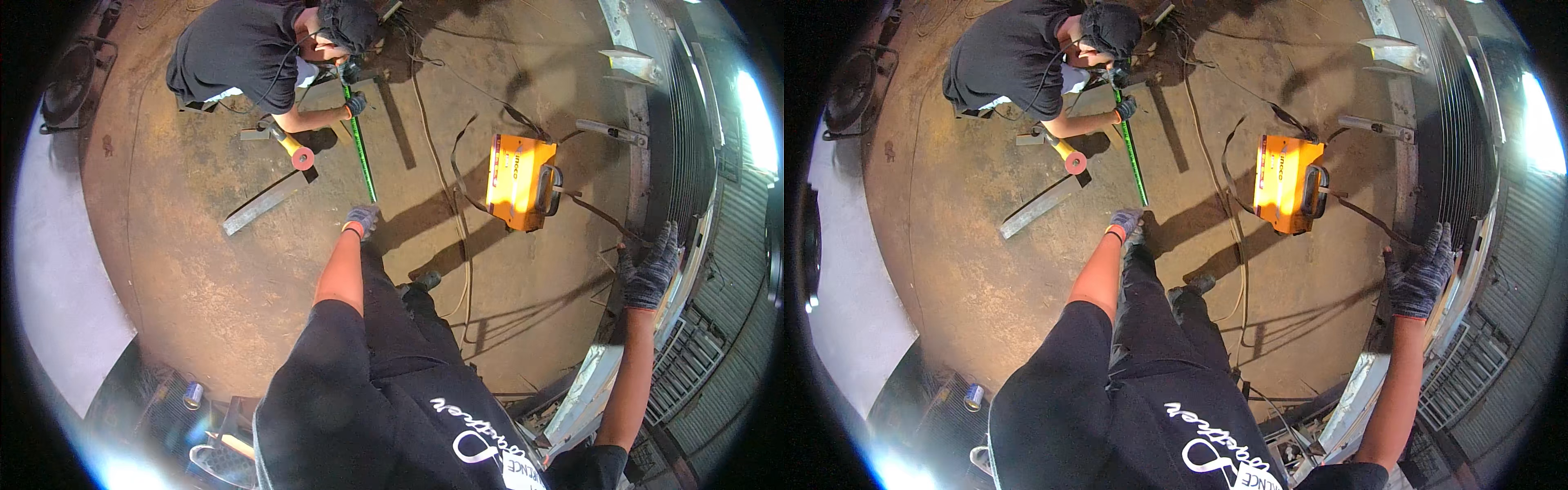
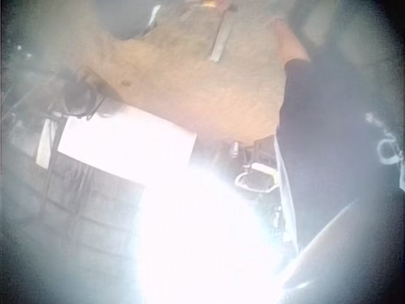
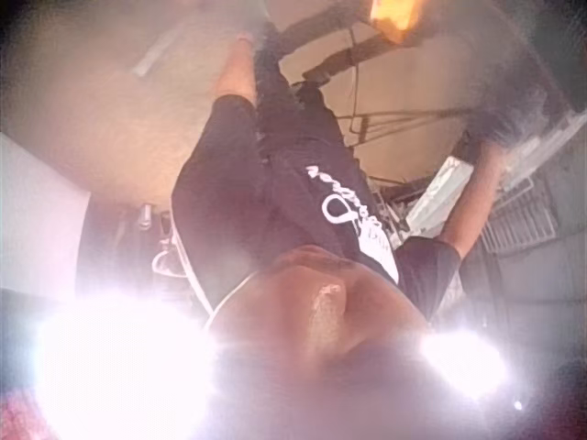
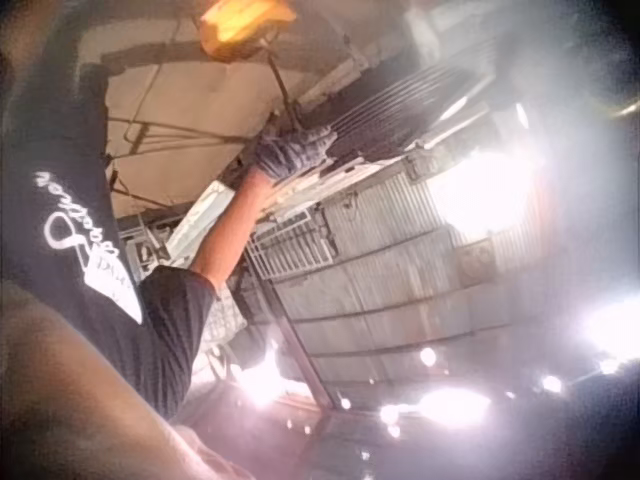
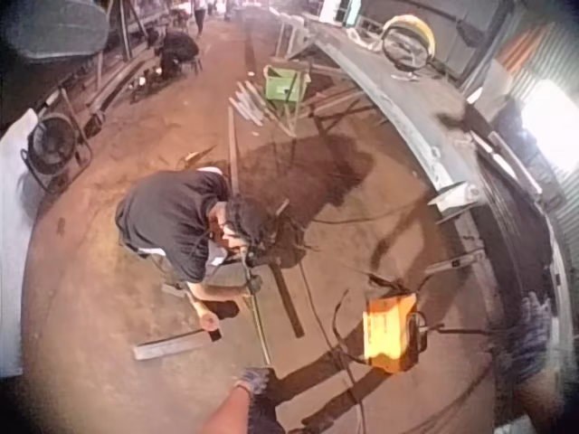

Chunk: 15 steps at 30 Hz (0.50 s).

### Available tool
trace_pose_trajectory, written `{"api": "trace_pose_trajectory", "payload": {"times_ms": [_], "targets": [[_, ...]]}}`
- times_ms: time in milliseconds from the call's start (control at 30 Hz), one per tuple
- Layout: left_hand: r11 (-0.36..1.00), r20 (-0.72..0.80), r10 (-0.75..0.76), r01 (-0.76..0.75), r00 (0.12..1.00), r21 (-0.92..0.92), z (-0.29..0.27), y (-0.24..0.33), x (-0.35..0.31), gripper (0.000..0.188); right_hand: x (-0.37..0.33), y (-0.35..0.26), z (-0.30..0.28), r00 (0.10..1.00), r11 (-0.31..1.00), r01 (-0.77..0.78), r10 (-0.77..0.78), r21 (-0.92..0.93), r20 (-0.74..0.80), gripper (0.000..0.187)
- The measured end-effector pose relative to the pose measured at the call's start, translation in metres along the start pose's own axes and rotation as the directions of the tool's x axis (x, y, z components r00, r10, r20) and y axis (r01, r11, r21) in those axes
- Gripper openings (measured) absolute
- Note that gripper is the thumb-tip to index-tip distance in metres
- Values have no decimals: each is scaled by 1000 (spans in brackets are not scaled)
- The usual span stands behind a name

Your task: The person places metal bars onto a curved metal grate structure and measures them with a tape measure. Another person in the background uses an angle grinder on metal pieces. The camera wearer handles the bars and tape measure repeatedly to check dimensions and fit.

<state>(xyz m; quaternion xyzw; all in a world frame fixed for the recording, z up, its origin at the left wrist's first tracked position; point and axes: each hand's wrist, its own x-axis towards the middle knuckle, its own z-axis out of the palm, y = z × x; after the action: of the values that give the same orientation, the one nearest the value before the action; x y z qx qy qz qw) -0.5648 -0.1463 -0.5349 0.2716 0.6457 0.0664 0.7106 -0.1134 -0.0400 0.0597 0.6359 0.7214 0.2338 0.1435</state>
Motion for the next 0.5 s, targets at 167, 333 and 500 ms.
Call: {"api": "trace_pose_trajectory", "payload": {"times_ms": [167,333,500], "targets": [[994,5,-94,94,996,-50,0,13,-15,31,-1,5,3,999,1000,30,-30,-5,-34,104],[983,-3,-176,176,984,-49,-3,40,-48,26,0,1,1,999,999,32,-32,-5,-31,104],[986,-40,-166,164,985,-30,-2,47,-56,25,2,-2,-2,1000,1000,3,-3,20,-6,104]]}}
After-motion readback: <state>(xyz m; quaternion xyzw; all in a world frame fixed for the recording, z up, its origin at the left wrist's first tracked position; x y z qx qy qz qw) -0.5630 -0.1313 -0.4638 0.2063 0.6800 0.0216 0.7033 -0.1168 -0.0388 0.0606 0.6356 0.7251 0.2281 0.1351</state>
